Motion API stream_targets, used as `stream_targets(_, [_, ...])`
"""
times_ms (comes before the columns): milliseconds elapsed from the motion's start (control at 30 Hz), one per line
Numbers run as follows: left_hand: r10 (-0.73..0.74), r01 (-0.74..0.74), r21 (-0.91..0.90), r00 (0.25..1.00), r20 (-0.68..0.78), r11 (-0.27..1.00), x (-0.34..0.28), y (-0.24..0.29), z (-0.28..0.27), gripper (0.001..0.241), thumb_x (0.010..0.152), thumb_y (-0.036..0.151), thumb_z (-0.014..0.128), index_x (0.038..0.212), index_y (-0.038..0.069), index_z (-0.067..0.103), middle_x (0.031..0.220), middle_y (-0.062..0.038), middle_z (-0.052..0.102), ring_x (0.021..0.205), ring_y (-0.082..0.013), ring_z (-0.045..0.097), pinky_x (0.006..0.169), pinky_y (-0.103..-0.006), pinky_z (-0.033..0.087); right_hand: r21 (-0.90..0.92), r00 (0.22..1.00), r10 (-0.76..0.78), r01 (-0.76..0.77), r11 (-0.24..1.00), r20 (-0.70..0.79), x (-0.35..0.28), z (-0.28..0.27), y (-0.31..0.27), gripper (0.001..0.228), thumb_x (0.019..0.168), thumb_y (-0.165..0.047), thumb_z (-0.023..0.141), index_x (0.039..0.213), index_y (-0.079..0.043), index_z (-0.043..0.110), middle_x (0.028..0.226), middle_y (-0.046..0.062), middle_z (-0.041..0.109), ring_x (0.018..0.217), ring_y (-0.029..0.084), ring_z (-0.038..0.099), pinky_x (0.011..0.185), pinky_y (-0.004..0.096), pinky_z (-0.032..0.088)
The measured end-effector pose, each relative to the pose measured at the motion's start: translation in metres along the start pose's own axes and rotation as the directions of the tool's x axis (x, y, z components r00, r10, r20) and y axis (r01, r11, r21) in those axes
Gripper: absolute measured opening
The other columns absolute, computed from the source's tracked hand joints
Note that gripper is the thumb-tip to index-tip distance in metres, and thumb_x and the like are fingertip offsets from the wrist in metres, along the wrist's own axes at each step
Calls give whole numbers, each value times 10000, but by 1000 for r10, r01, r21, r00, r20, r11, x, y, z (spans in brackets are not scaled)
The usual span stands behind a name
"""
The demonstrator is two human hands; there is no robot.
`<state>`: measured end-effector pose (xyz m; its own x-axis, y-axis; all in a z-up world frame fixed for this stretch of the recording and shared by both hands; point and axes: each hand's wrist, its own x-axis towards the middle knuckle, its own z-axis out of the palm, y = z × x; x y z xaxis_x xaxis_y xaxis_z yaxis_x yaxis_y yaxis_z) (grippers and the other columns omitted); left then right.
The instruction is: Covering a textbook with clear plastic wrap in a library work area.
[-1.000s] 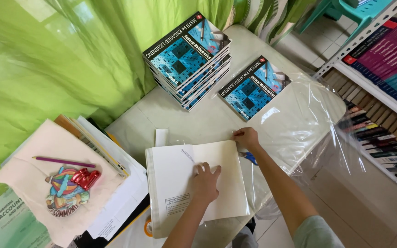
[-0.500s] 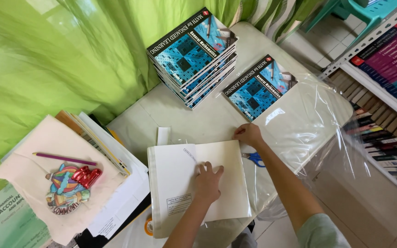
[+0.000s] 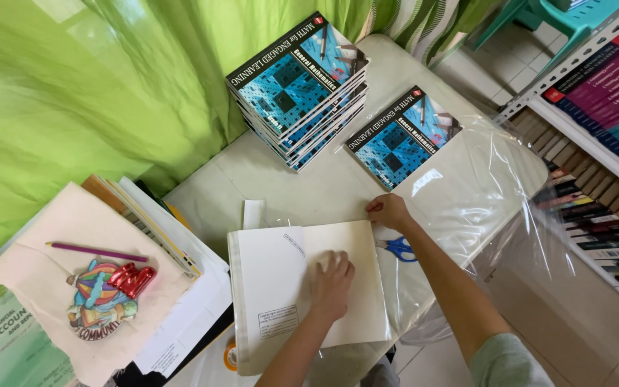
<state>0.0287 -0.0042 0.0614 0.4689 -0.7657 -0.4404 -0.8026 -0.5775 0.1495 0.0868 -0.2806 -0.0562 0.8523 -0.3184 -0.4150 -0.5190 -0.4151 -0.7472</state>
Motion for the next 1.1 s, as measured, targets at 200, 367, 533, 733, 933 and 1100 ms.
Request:
stream_targets(200, [43, -43, -2, 998, -43, 999, 16, 3, 4, 1130, 661, 177, 874, 1594, 18, 255, 1481, -159, 383, 1372, -335, 393, 1109, -526, 420, -3, 999, -13, 13, 1000, -32, -1, 2, 2, 199, 718, -54, 812, 915, -23, 808, 829, 86, 798, 680, 155, 759, 687, 284, 615])
stream_targets(367, [-38, 41, -50, 997, 69, 998, 26, 17, -20, 1180, 688, 264, 871, 1628, 92, 178, 1455, -159, 381, 1340, -352, 394, 1062, -554, 455, 24, 999, -15, 16, 1000, -48, -5, 3, 3, 184, 724, -65, 801, 903, -24, 806, 816, 85, 792, 665, 161, 754, 661, 284, 616])
stream_targets(533, [-103, 106, -101, 994, 38, 989, 44, 24, -9, 1130, 730, 380, 847, 1625, 168, 190, 1418, -148, 407, 1296, -371, 406, 999, -630, 482, 16, 998, -29, 30, 999, -61, -5, 5, 0, 186, 716, -67, 808, 897, -26, 803, 818, 78, 787, 678, 161, 751, 664, 288, 612])
stream_targets(733, [-138, 145, -76, 985, 100, 986, 49, 26, -16, 1126, 770, 416, 796, 1660, 203, 138, 1366, -146, 449, 1210, -374, 441, 950, -617, 521, -54, 968, -209, 203, 978, -140, -16, 16, 4, 194, 703, -67, 808, 894, -37, 790, 833, 90, 786, 740, 167, 758, 711, 285, 602])
stream_targets(933, [-136, 149, -109, 983, 122, 983, 48, 26, -21, 1129, 758, 381, 807, 1646, 209, 132, 1373, -131, 448, 1217, -376, 436, 955, -629, 512, -332, 879, -421, 336, 881, -225, -48, 27, -5, 140, 784, -41, 730, 919, -54, 768, 923, 131, 741, 833, 331, 685, 744, 409, 565])
stream_targets(1100, [-142, 159, -138, 982, 127, 978, 46, 26, -22, 1167, 723, 341, 844, 1648, 215, 144, 1384, -140, 450, 1227, -384, 436, 989, -635, 495, -515, 769, -632, 505, 692, -94, -50, 26, 3, 252, 786, -15, 680, 1022, -73, 747, 1079, 92, 719, 1023, 297, 675, 875, 384, 573])
